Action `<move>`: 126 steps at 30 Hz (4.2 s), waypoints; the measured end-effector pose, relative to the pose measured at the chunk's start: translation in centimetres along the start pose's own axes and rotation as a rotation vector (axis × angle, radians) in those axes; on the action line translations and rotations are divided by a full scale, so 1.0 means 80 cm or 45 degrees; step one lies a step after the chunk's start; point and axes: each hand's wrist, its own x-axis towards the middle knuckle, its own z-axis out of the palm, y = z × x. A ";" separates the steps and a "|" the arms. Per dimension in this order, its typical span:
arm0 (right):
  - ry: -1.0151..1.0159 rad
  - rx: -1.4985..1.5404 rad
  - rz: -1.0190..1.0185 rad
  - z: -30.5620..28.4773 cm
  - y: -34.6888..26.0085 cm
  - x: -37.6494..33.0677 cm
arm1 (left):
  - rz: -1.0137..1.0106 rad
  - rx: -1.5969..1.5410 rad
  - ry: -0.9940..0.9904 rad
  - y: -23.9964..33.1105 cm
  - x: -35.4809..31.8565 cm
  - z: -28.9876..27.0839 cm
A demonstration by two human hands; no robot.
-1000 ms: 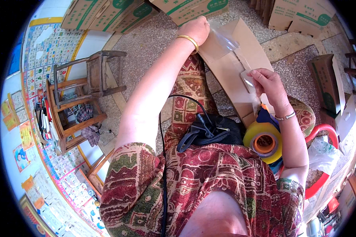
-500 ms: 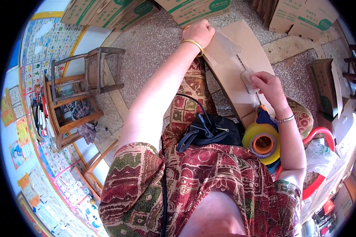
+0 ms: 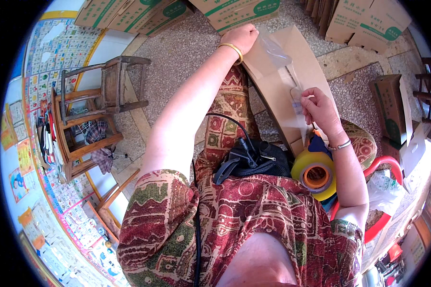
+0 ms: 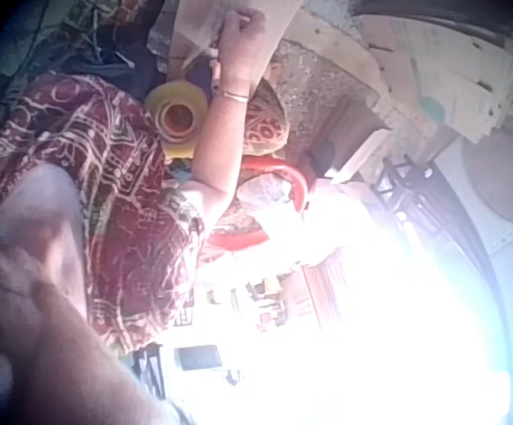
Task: The person assembles a flat cardboard box by folding the flaps and securing them with clear packing tape. They use a tape dispenser to apply the tape to the box seams and then place the finished box on a stack.
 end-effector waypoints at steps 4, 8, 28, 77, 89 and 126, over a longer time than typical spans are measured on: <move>0.005 -0.210 -0.061 0.000 0.002 -0.001 | -0.018 0.005 -0.016 -0.002 0.003 0.000; 0.078 -0.428 -0.209 0.001 0.008 -0.002 | 0.005 0.070 -0.083 -0.002 0.010 0.000; 0.100 -1.499 -0.915 0.029 -0.027 0.012 | -0.061 -0.061 -0.067 -0.014 0.032 0.009; -0.101 -0.899 -1.014 -0.001 0.002 0.011 | 0.450 0.627 0.150 0.050 -0.046 0.037; -0.117 -0.623 -0.211 -0.049 0.025 -0.140 | 0.410 0.583 0.121 0.037 -0.020 0.049; 0.151 -0.816 -0.019 -0.084 0.002 -0.147 | 0.305 0.550 -0.216 0.069 0.017 0.033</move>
